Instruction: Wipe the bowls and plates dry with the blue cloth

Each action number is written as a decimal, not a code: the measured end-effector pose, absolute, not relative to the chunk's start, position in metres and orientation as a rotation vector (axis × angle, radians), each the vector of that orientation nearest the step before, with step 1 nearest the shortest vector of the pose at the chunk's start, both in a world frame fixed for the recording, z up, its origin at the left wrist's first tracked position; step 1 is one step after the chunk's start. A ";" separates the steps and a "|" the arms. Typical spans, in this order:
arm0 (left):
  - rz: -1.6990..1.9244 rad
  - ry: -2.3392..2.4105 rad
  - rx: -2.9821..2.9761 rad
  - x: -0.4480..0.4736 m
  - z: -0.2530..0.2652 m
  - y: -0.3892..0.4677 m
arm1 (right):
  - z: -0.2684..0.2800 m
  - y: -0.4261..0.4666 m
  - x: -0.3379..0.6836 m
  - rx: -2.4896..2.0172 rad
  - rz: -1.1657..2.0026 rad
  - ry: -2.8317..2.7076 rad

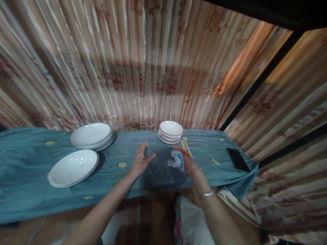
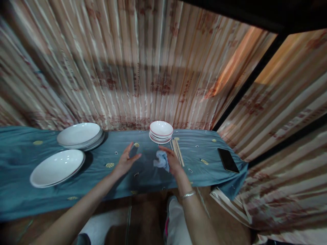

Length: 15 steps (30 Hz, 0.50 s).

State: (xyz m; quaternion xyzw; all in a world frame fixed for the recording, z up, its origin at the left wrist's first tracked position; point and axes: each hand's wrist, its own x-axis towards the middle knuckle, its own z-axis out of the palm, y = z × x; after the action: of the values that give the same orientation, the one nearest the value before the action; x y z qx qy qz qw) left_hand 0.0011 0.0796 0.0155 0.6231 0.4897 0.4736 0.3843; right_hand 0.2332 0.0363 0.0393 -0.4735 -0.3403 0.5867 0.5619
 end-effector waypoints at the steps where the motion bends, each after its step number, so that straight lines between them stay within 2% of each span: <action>1: 1.226 1.277 1.576 -0.012 0.014 0.069 | 0.036 0.032 0.214 -1.109 1.425 -0.848; 6: 1.383 1.456 1.570 -0.080 0.021 0.035 | 0.014 0.027 0.103 -1.090 1.582 -1.189; 11: 1.574 1.749 1.693 -0.152 0.033 0.023 | 0.004 0.037 0.014 -1.238 1.415 -1.496; 15: 1.557 2.033 1.595 -0.206 0.030 0.017 | 0.011 0.050 -0.025 -1.323 1.317 -1.642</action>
State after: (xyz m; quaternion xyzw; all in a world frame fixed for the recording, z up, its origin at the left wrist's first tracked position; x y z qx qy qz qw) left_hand -0.2063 0.0166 0.0296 0.5277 0.6727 0.5149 0.0622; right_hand -0.0251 0.0498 0.0114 -0.5040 -0.6252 0.5017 0.3218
